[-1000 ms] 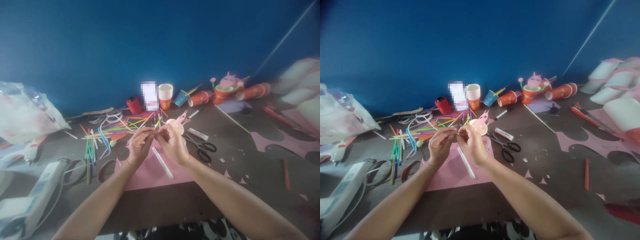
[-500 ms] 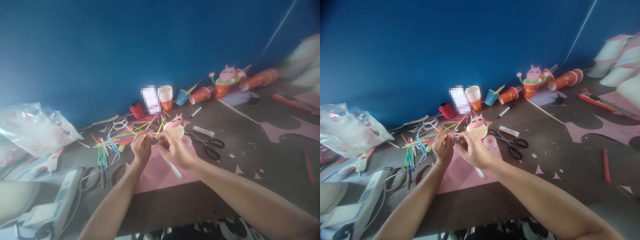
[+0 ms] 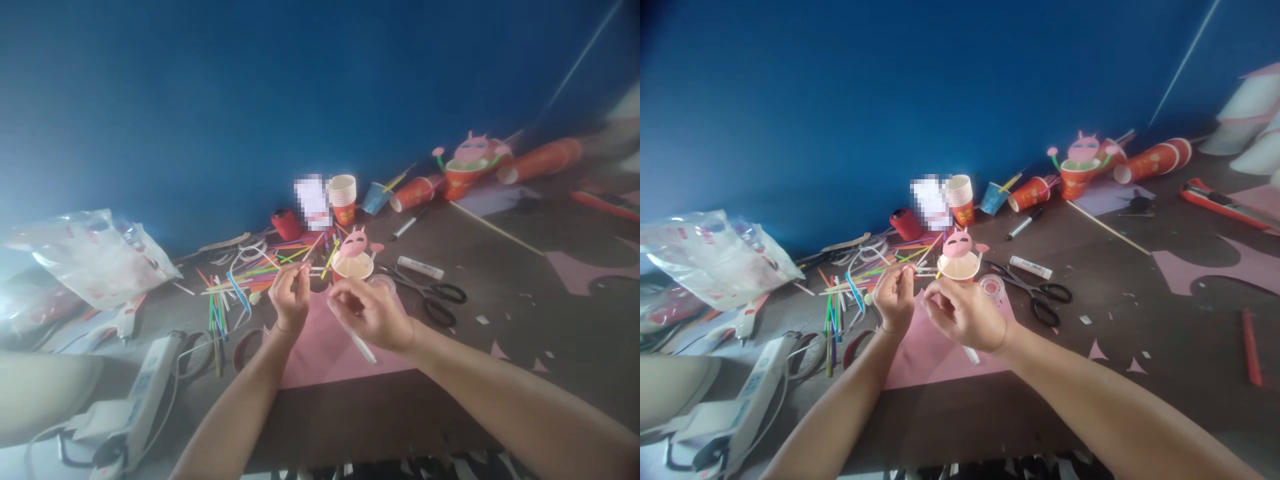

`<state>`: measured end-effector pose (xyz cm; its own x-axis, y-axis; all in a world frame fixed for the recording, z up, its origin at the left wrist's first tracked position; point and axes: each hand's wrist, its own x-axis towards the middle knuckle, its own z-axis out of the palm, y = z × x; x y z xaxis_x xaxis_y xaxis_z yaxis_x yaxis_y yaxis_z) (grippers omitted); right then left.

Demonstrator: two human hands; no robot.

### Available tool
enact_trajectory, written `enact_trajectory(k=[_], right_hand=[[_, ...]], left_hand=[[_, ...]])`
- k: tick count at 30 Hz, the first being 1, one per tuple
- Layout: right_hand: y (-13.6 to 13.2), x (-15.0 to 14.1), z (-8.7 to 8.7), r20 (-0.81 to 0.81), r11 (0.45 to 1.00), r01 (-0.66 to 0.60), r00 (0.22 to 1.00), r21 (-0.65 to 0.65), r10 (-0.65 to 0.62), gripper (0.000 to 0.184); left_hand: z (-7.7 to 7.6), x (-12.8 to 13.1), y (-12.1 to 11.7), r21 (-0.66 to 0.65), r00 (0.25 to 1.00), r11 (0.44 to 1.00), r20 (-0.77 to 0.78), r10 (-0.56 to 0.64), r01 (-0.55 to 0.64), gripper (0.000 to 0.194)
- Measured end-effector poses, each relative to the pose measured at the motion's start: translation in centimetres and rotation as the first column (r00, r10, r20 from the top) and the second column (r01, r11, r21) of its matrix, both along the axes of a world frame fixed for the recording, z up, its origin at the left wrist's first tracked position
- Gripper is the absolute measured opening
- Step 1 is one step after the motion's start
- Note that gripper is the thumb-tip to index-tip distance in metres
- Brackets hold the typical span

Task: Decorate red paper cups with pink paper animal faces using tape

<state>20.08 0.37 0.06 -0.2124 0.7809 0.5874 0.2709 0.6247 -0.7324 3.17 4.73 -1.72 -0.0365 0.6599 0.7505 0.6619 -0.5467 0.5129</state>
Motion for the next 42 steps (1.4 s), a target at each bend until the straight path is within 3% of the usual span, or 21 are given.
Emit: enact_trajectory(k=[2, 4, 7, 9, 11, 14, 17, 21, 28, 36, 42], right_hand=[[0.7, 1.4, 0.1, -0.061, 0.978, 0.165, 0.985, 0.124, -0.158, 0.004], [2.2, 2.8, -0.2, -0.198, 0.926, 0.346, 0.928, 0.15, -0.315, 0.008], [4.8, 4.2, -1.3, -0.347, 0.884, 0.467, 0.826, -0.019, -0.444, 0.035], [6.2, 4.4, -2.3, -0.362, 0.915, 0.355, 0.841, -0.192, -0.402, 0.044], [6.7, 4.1, -2.9, -0.391, 0.929, 0.128, 0.881, -0.348, -0.267, 0.044], [6.4, 3.1, -2.9, -0.506, 0.864, -0.141, 0.85, -0.484, -0.145, 0.041], [5.6, 2.1, -2.1, -0.599, 0.821, -0.232, 0.785, -0.522, -0.159, 0.033], [5.2, 1.7, -1.6, -0.661, 0.818, -0.282, 0.734, -0.501, -0.152, 0.029], [5.4, 1.7, -2.4, -0.567, 0.823, -0.18, 0.8, -0.539, -0.196, 0.033], [5.1, 1.5, -1.8, -0.55, 0.837, -0.168, 0.816, -0.521, -0.178, 0.034], [4.9, 1.5, -1.6, -0.559, 0.844, -0.197, 0.818, -0.499, -0.139, 0.03]], left_hand=[[-0.1, -0.1, 0.0, -0.004, 1.0, 1.0, -0.004, 0.012, -0.012, 0.011], [-0.1, -0.3, 0.0, 0.004, 1.0, 1.0, -0.012, 0.025, -0.025, 0.011], [-0.2, -0.5, 0.0, 0.011, 1.0, 1.0, -0.011, 0.017, -0.017, 0.012], [-0.2, -0.6, 0.0, 0.021, 1.0, 1.0, -0.004, 0.009, -0.009, 0.012], [-0.2, -0.6, 0.0, 0.036, 1.0, 0.999, 0.002, -0.007, 0.007, 0.011], [0.0, -0.6, -0.1, 0.038, 0.998, 0.998, 0.012, -0.059, 0.058, 0.009], [0.3, -0.6, -0.4, 0.031, 0.993, 0.993, 0.025, -0.113, 0.112, 0.007], [0.5, -0.6, -0.5, -0.01, 0.983, 0.986, 0.071, -0.167, 0.169, 0.008], [0.3, -0.6, -0.3, -0.163, 0.962, 0.966, 0.219, -0.165, 0.203, 0.009], [0.8, -0.7, 0.0, -0.346, 0.866, 0.84, 0.431, -0.253, 0.417, 0.018], [1.1, -0.7, 0.2, -0.367, 0.784, 0.783, 0.575, -0.233, 0.502, 0.022]])
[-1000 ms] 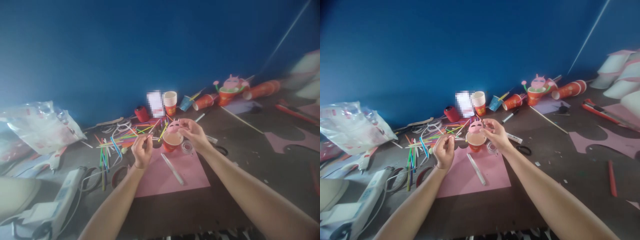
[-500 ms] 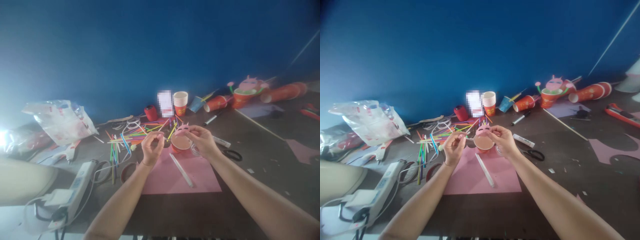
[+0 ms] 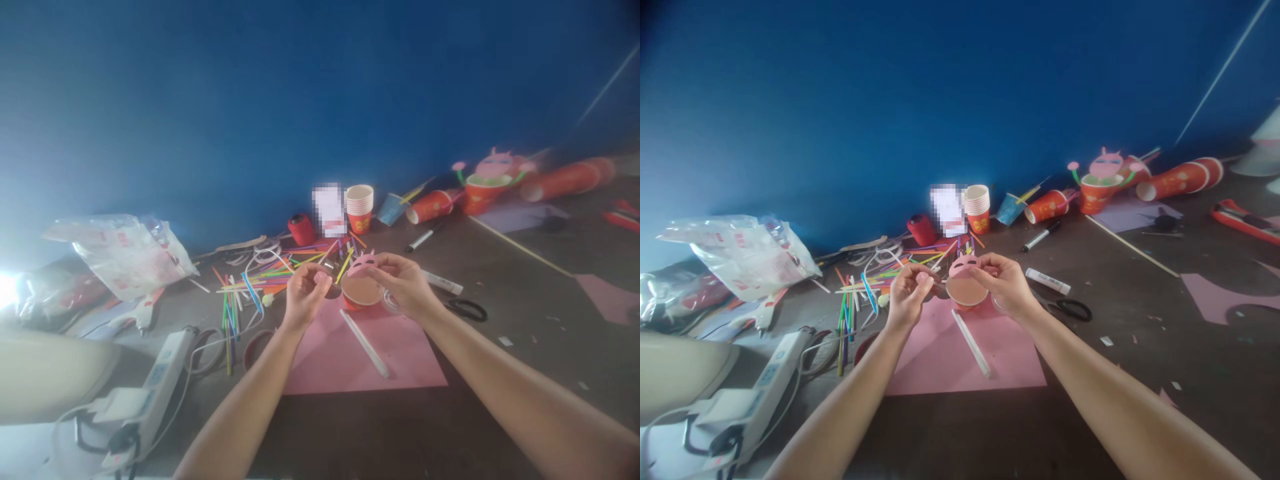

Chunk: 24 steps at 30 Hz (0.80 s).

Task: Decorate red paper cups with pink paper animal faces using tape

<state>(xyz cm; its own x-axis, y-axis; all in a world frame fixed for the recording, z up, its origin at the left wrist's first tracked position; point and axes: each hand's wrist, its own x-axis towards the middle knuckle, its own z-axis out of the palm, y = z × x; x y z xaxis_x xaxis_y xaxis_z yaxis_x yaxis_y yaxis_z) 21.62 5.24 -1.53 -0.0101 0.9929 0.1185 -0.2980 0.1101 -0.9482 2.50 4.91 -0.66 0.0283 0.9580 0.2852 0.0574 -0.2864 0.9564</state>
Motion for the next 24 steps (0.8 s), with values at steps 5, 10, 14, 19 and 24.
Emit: enact_trajectory(k=[5, 10, 14, 19, 24], right_hand=[[0.0, -0.1, -0.1, 0.007, 1.0, 0.005, 1.0, -0.004, -0.005, 0.032], [0.1, -0.1, -0.3, -0.003, 1.0, -0.013, 1.0, -0.02, 0.013, 0.032], [0.1, -0.1, -0.4, -0.041, 0.999, -0.034, 0.999, -0.021, 0.033, 0.029], [0.1, -0.1, -0.3, -0.038, 0.996, -0.085, 0.996, -0.024, 0.084, 0.025], [0.0, -0.1, -0.2, -0.042, 0.995, -0.098, 0.994, 0.001, 0.097, 0.023]], left_hand=[[0.6, -0.1, 0.0, 0.004, 1.0, 1.0, -0.018, -0.023, 0.023, 0.018], [0.8, 0.2, -0.1, -0.139, 0.991, 0.989, 0.13, -0.03, 0.048, 0.029], [1.1, 0.4, -0.1, -0.195, 0.983, 0.979, 0.179, -0.025, 0.06, 0.03], [1.7, 0.7, -0.3, -0.201, 0.997, 0.979, 0.071, 0.025, -0.01, 0.025], [2.1, 0.9, -0.5, -0.164, 0.999, 0.986, -0.047, -0.001, -0.007, 0.024]])
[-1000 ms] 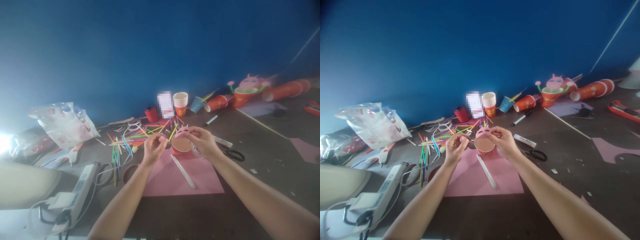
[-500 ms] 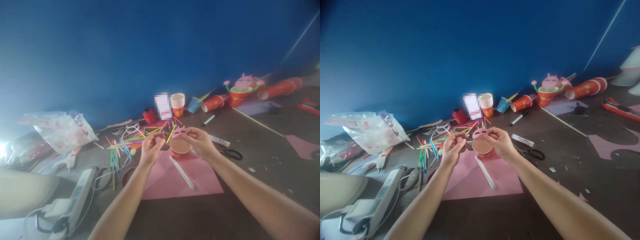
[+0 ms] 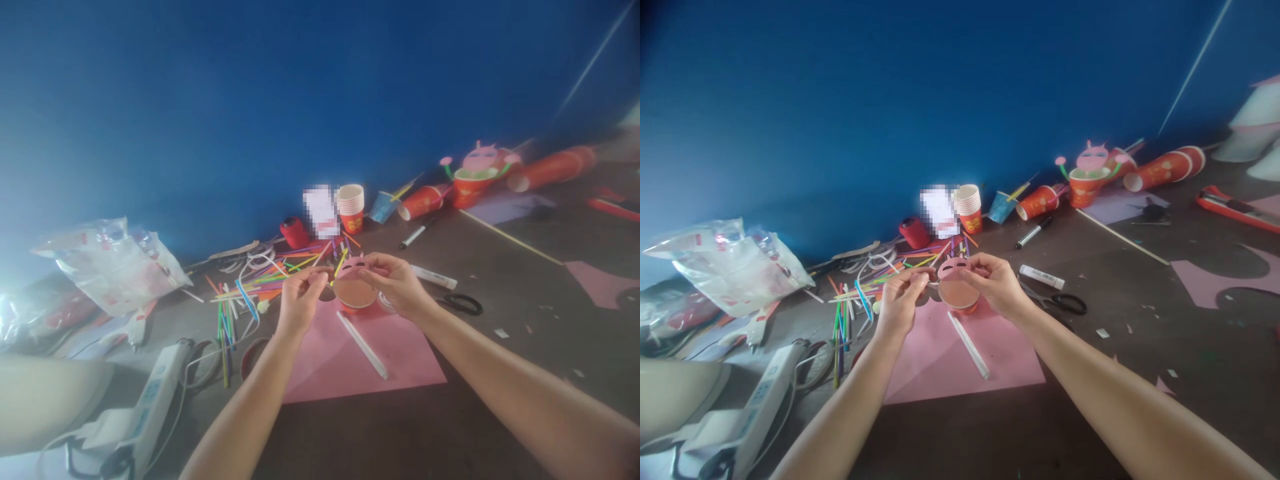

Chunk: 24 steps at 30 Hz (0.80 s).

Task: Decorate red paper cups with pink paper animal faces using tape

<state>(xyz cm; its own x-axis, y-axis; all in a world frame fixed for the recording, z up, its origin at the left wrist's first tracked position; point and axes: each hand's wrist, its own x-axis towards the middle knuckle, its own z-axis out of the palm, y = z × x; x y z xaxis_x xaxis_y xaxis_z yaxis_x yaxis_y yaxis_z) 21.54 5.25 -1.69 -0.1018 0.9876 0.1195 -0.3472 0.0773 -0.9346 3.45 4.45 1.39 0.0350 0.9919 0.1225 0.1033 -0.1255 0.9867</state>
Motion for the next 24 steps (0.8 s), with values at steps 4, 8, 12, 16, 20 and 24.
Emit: enact_trajectory(k=[4, 8, 12, 16, 20, 24], right_hand=[[0.0, 0.0, 0.0, 0.006, 1.0, -0.03, 1.0, -0.005, 0.03, 0.022], [0.0, 0.0, 0.0, 0.046, 1.0, -0.031, 0.998, 0.002, 0.031, 0.022], [0.1, -0.1, 0.0, 0.069, 1.0, -0.008, 0.998, 0.008, 0.007, 0.023], [0.0, -0.2, 0.2, 0.082, 1.0, -0.004, 0.997, 0.009, 0.004, 0.023], [-0.1, -0.2, 0.3, 0.087, 1.0, -0.017, 0.996, 0.008, 0.017, 0.023], [0.0, -0.2, 0.1, 0.08, 1.0, -0.01, 0.997, 0.015, 0.009, 0.024]], left_hand=[[0.4, 0.0, 0.0, 0.005, 0.998, 1.0, -0.066, -0.007, 0.008, 0.022], [0.7, 0.0, 0.2, 0.016, 0.994, 1.0, -0.107, -0.015, 0.017, 0.019], [0.8, 0.2, 0.3, 0.033, 0.991, 0.999, -0.132, -0.001, 0.005, 0.017], [1.1, 0.2, 0.3, 0.03, 0.981, 0.999, -0.192, -0.034, 0.041, 0.019], [1.4, -0.1, 0.5, 0.029, 0.972, 0.997, -0.225, -0.066, 0.074, 0.02], [1.4, -0.4, 1.0, 0.012, 0.973, 0.996, -0.216, -0.085, 0.089, 0.018]])
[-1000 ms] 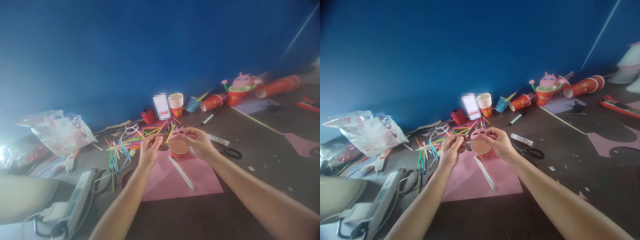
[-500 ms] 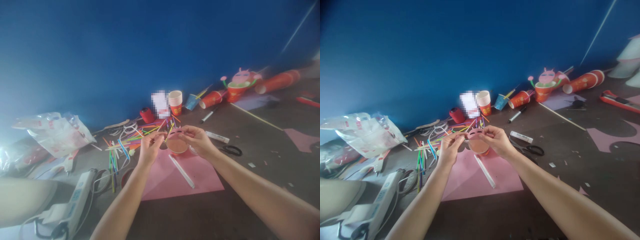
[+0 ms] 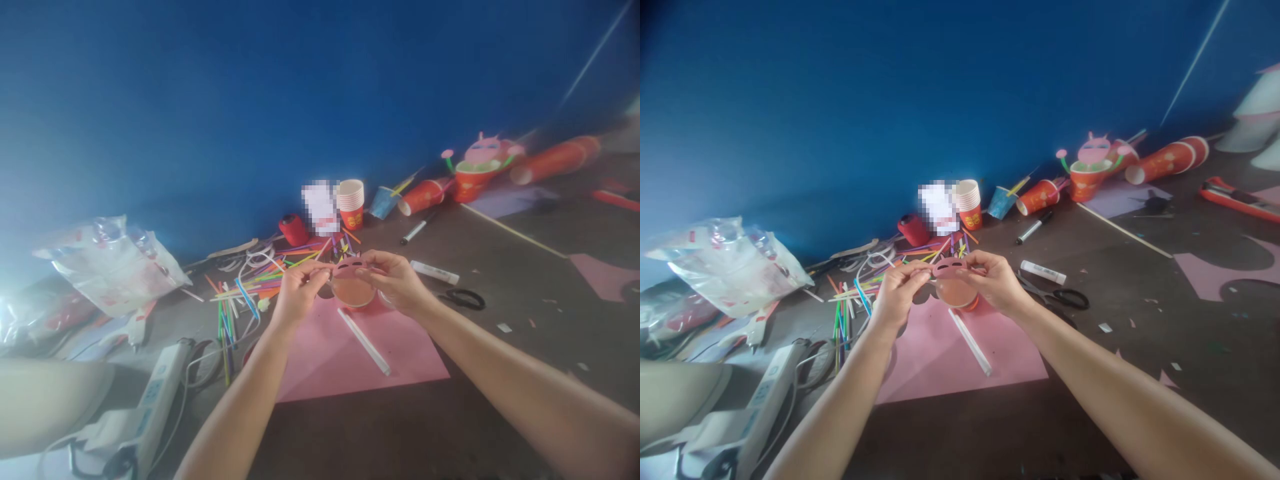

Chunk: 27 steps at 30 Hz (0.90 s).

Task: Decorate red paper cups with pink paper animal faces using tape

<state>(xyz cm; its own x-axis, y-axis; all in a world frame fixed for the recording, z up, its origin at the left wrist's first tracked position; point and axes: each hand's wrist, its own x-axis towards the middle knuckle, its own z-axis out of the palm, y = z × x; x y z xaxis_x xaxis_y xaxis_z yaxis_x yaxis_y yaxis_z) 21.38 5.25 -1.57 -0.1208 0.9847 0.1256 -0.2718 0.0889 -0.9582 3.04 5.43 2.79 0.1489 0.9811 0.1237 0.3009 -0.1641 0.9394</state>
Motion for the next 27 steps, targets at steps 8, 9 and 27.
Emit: enact_trajectory(k=[8, 9, 27], right_hand=[[0.04, -0.03, 0.08, -0.044, 1.0, -0.017, 0.999, 0.021, 0.018, 0.024], [0.04, -0.02, 0.1, -0.047, 1.0, -0.024, 0.999, 0.017, 0.024, 0.023], [0.28, 0.21, -0.2, -0.013, 0.999, 0.034, 0.999, 0.024, -0.034, 0.023]], left_hand=[[0.63, -0.3, 0.69, -0.097, 0.997, 0.992, -0.01, -0.082, 0.081, 0.028], [0.67, -0.34, 0.71, -0.113, 0.996, 0.989, -0.007, -0.091, 0.09, 0.03], [0.34, -0.66, 0.92, -0.298, 0.88, 0.939, 0.474, -0.009, 0.171, 0.021]])
